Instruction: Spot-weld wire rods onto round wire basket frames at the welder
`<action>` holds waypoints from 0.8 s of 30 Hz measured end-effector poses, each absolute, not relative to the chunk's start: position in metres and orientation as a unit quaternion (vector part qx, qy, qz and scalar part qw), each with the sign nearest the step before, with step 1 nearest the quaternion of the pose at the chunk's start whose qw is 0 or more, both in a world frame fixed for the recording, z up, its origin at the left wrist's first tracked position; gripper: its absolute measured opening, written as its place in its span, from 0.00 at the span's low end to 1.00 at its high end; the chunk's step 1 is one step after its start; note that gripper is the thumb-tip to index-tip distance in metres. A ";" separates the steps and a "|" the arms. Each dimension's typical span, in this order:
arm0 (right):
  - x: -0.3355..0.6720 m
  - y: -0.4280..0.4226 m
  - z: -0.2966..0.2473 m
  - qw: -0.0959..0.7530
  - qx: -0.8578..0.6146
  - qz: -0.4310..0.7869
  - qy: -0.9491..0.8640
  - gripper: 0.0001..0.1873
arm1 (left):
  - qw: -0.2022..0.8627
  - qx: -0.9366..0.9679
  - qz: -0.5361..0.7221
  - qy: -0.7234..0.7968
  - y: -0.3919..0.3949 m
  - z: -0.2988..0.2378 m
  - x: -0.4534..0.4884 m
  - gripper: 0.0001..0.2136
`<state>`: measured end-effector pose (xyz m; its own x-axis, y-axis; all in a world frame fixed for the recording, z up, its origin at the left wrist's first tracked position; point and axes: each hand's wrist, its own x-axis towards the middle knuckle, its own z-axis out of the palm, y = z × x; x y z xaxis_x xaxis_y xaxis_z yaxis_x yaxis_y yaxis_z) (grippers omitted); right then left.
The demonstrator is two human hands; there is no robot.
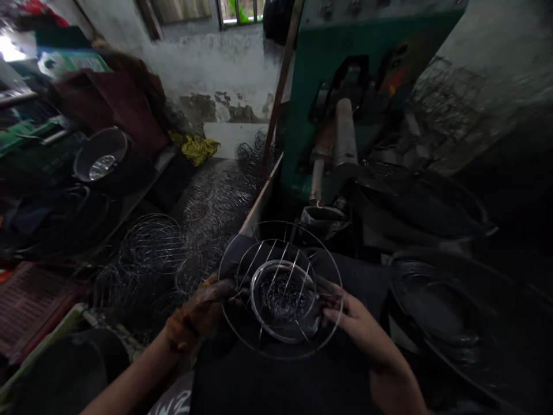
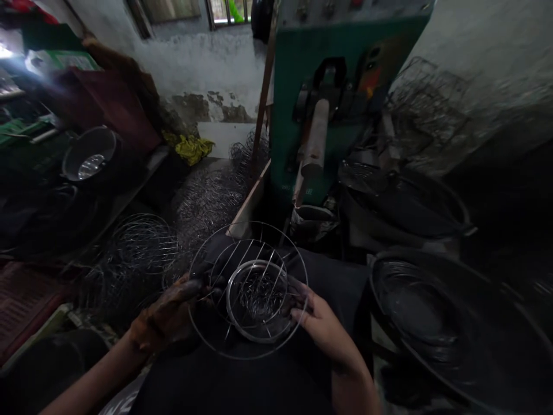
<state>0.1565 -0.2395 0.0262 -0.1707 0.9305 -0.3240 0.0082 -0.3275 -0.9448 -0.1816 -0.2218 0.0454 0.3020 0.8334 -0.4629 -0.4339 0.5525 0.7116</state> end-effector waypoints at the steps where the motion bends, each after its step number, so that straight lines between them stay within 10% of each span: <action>1: 0.154 -0.236 0.025 0.380 -0.532 0.611 -0.446 0.30 | 0.767 0.240 0.411 0.431 -0.220 0.050 -0.177 0.26; 6: 0.146 -0.213 0.019 0.424 -0.611 0.503 -0.441 0.31 | 0.763 0.261 0.393 0.442 -0.219 0.064 -0.174 0.37; 24: 0.138 -0.087 -0.013 0.523 -0.601 0.495 -0.346 0.28 | 0.770 0.266 0.439 0.380 -0.153 0.115 -0.126 0.25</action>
<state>0.1379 -0.0865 -0.0125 0.2703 0.9343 -0.2326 -0.1013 -0.2126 -0.9719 -0.1256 -0.1531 0.1145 0.3262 0.8774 -0.3517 -0.4739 0.4737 0.7423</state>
